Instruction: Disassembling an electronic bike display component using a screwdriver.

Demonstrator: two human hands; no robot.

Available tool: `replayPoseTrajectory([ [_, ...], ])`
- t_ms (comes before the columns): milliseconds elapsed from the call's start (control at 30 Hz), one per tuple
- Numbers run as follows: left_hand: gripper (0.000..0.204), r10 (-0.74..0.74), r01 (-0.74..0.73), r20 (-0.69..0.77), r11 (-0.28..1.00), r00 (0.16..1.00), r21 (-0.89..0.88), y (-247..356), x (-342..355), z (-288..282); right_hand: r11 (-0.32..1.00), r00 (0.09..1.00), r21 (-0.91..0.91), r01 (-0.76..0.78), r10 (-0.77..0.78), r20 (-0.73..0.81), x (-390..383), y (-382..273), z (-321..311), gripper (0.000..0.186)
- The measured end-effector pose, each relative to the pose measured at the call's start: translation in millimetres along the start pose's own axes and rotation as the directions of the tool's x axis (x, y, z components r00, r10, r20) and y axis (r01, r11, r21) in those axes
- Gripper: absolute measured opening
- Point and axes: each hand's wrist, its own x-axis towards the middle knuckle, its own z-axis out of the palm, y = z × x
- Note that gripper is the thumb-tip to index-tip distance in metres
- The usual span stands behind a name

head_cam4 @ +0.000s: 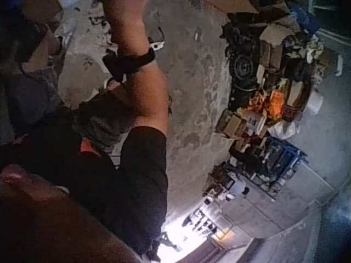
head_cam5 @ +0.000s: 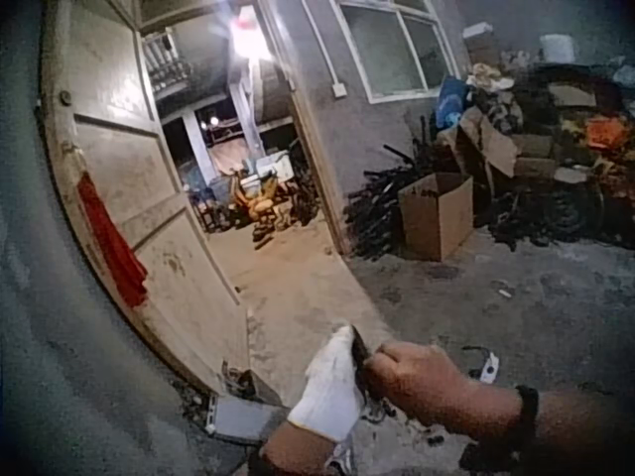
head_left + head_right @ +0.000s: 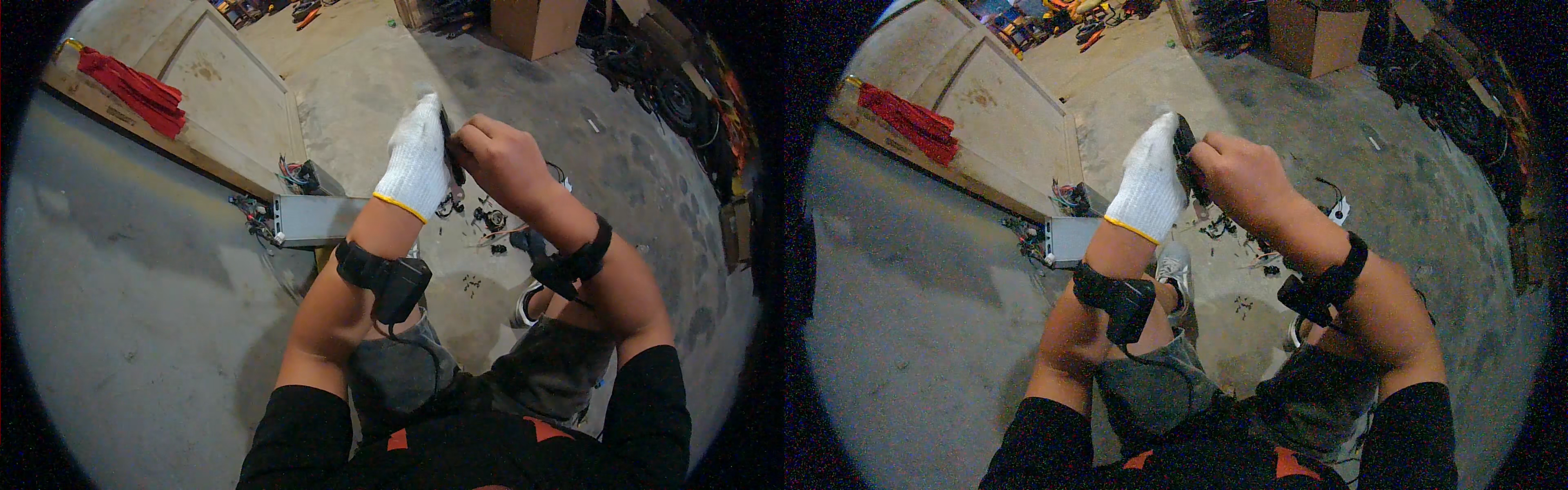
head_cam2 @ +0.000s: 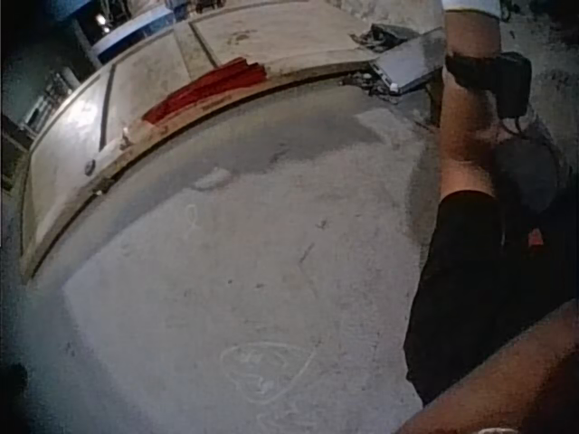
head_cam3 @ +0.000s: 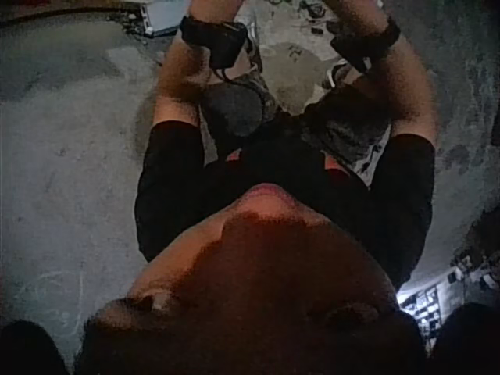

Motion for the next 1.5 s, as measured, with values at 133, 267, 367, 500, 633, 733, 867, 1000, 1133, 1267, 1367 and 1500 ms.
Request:
replayPoseTrajectory([
  [133, 0.025, -0.027, 0.026, 0.023, 1.0, 0.999, 0.017, -6, 7, -4, 0.998, 0.999, 0.062, -0.005, 0.002, 0.052, 1, 4, -3, 0.012],
  [267, 0.027, -0.017, 0.017, 0.107, 1.0, 0.994, 0.0, -12, 17, -11, 0.996, 0.998, 0.09, -0.027, 0.022, 0.057, 1, 5, -4, 0.012],
  [367, 0.028, -0.099, 0.089, 0.121, 0.993, 0.988, 0.083, -11, 21, -14, 0.996, 0.998, 0.089, 0.005, -0.01, 0.062, 1, 7, -4, 0.013],
  [500, 0.029, -0.118, 0.081, 0.185, 0.977, 0.976, 0.199, -6, 12, -11, 0.994, 0.988, 0.073, 0.081, -0.09, 0.126, 3, 10, -7, 0.015],
  [633, 0.031, 0.058, -0.126, 0.248, 0.955, 0.967, 0.268, -5, -11, -14, 0.978, 0.972, 0.103, 0.184, -0.196, 0.13, 5, 11, -12, 0.016],
  [733, 0.034, -0.086, 0.035, 0.192, 0.967, 0.978, 0.252, -4, -2, -10, 0.976, 0.982, 0.205, 0.07, -0.103, 0.156, 4, 11, -12, 0.02],
  [867, 0.035, -0.133, 0.101, 0.152, 0.974, 0.979, 0.203, -9, 19, -9, 0.975, 0.999, 0.223, 0.016, -0.024, 0.033, 0, 12, -10, 0.017],
  [1000, 0.036, -0.196, 0.179, 0.198, 0.979, 0.961, 0.098, -11, 23, -10, 0.975, 0.995, 0.206, 0.087, -0.096, 0.038, -1, 15, -9, 0.013],
  [1133, 0.036, -0.194, 0.212, 0.286, 0.977, 0.938, -0.034, -11, 20, -6, 0.969, 0.993, 0.222, 0.109, -0.118, 0.028, -1, 14, -7, 0.012],
  [1267, 0.037, -0.205, 0.249, 0.331, 0.964, 0.921, -0.094, -10, 17, -6, 0.98, 0.993, 0.171, 0.099, -0.108, 0.042, 0, 12, -7, 0.012],
  [1367, 0.038, -0.222, 0.252, 0.283, 0.965, 0.933, -0.074, -8, 14, -5, 0.981, 0.991, 0.167, 0.099, -0.112, 0.072, 1, 12, -8, 0.012],
  [1500, 0.038, -0.202, 0.212, 0.216, 0.977, 0.955, -0.022, -5, 7, -5, 0.983, 0.985, 0.133, 0.129, -0.143, 0.098, 1, 7, -8, 0.01],
])
